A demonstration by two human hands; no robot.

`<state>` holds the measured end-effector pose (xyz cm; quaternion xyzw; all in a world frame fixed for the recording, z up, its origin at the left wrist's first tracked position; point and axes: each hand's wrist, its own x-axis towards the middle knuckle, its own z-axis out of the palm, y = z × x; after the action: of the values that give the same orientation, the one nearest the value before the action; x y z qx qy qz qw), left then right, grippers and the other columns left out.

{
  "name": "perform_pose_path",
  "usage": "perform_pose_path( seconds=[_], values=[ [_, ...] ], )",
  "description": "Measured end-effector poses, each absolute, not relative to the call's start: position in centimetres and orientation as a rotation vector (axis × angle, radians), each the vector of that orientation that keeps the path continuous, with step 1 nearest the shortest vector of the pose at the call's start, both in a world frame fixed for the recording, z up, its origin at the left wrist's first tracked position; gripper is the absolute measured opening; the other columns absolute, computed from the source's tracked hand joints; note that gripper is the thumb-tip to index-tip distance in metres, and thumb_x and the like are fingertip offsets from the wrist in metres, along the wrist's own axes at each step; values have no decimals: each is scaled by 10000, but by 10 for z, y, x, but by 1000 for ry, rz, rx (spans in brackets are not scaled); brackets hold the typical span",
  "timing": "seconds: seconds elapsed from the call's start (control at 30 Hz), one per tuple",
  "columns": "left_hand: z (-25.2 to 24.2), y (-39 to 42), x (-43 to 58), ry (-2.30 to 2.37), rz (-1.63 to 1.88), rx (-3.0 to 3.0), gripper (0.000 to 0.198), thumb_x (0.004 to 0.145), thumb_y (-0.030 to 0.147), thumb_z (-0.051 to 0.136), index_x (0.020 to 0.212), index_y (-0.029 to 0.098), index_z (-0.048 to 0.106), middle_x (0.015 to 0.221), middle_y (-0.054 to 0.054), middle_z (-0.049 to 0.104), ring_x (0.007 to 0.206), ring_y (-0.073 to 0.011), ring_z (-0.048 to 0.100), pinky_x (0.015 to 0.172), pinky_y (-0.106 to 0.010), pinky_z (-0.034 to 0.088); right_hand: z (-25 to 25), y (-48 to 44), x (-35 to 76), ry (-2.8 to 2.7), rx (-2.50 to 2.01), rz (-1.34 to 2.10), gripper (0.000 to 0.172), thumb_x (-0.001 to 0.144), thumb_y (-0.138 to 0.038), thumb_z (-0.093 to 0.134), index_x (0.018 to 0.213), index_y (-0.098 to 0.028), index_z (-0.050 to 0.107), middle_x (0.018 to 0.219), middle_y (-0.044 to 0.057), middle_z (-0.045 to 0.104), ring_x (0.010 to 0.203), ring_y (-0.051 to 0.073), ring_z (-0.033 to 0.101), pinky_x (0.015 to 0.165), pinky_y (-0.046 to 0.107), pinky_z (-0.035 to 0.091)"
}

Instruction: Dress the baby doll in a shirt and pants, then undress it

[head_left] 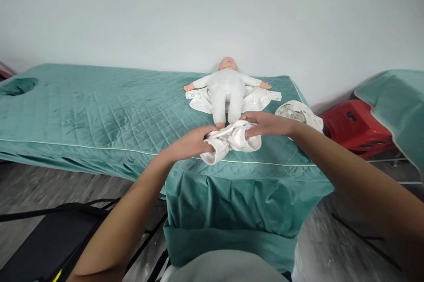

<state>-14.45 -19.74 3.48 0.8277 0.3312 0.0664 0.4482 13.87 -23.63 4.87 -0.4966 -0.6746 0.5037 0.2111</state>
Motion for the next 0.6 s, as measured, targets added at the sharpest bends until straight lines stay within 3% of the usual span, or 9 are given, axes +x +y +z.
perform_pose_path(
  seconds=[0.1, 0.23, 0.37, 0.47, 0.6],
  values=[
    [65, -194, -151, 723, -106, 2111, 316, 730, 376, 663, 995, 205, 641, 936, 10, 656, 834, -181, 600, 677, -230, 454, 71, -237, 142, -1978, -1287, 1437, 301, 795, -411, 712, 1019, -213, 686, 981, 38, 699, 876, 216, 638, 727, 319, 495],
    [107, -189, -158, 585, -230, 2131, 283, 681, 334, 701, 927, 206, 640, 938, 11, 654, 867, -184, 602, 712, -217, 450, 108, -239, 137, -2125, -1248, 1448, 281, 806, -410, 713, 1005, -212, 722, 967, 45, 708, 861, 218, 640, 706, 321, 502],
    [149, -186, -170, 547, -275, 2062, 418, 572, 366, 815, 942, 232, 673, 984, -13, 683, 976, -251, 638, 748, -251, 497, 155, -242, 136, -2214, -1281, 1446, 403, 647, -433, 872, 960, -217, 740, 926, 42, 721, 860, 235, 660, 673, 321, 522],
    [182, -188, -179, 652, -148, 2085, 486, 536, 470, 855, 913, 223, 673, 949, -41, 684, 1039, -292, 637, 762, -294, 529, 179, -238, 147, -2021, -1487, 1025, 419, 629, -526, 871, 854, -201, 731, 843, 12, 704, 865, 218, 678, 684, 318, 530],
    [226, -196, -190, 671, -54, 2232, 495, 630, 537, 800, 933, 176, 649, 921, -43, 664, 1080, -266, 616, 850, -347, 544, 186, -224, 162, -1654, -1582, 303, 583, 897, -690, 478, 869, -157, 712, 972, -12, 701, 1055, 203, 669, 765, 336, 518]
  ],
)
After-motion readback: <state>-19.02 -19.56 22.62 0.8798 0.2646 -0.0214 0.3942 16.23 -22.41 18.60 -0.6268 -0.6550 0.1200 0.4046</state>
